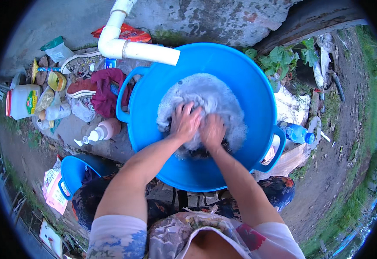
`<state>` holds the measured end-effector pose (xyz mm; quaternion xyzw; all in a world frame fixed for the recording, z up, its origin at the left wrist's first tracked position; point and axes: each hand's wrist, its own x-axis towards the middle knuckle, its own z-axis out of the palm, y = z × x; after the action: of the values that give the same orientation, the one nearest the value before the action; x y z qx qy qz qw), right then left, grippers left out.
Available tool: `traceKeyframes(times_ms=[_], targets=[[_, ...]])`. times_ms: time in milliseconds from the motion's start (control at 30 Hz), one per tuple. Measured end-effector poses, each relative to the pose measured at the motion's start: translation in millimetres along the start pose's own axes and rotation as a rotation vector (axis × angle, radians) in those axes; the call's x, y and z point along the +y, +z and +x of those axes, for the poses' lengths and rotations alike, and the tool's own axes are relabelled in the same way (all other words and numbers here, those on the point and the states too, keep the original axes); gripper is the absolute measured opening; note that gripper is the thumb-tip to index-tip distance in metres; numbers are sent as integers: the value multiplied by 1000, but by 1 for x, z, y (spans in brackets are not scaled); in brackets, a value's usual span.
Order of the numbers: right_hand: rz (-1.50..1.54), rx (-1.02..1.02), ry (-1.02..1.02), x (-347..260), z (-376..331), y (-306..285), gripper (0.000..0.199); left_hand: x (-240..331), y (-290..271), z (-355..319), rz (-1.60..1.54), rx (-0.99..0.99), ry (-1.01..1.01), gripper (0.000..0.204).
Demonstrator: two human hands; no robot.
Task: The person washes a plaid shirt by hand in a blue basin filled with soapy water. They scrub, rinse, and wring the shirt repeatedly, then place it into a second blue basin nearby.
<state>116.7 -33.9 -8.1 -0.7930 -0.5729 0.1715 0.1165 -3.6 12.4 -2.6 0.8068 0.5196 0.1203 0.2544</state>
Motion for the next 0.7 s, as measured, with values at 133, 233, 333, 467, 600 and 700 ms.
traceKeyframes(times_ms=[133,233,333,467,600,700], targets=[[304,-182,261,15,54,-2,38,-3,0,32,-37,-100,-103,38],[658,-99,494,45,60,-12,52,-25,-22,33,-92,-215,47,64],[784,-62,620,47,40,-51,59,-50,-61,19,-88,-554,92,66],[591,-695,202,57,6,-78,68,-41,-94,21,88,-792,20,43],[77,-520,216,47,-21,-59,75,-16,-96,38,117,-656,141,67],[360,-502,260,20,-39,-102,66,0,-100,49,283,-659,492,73]])
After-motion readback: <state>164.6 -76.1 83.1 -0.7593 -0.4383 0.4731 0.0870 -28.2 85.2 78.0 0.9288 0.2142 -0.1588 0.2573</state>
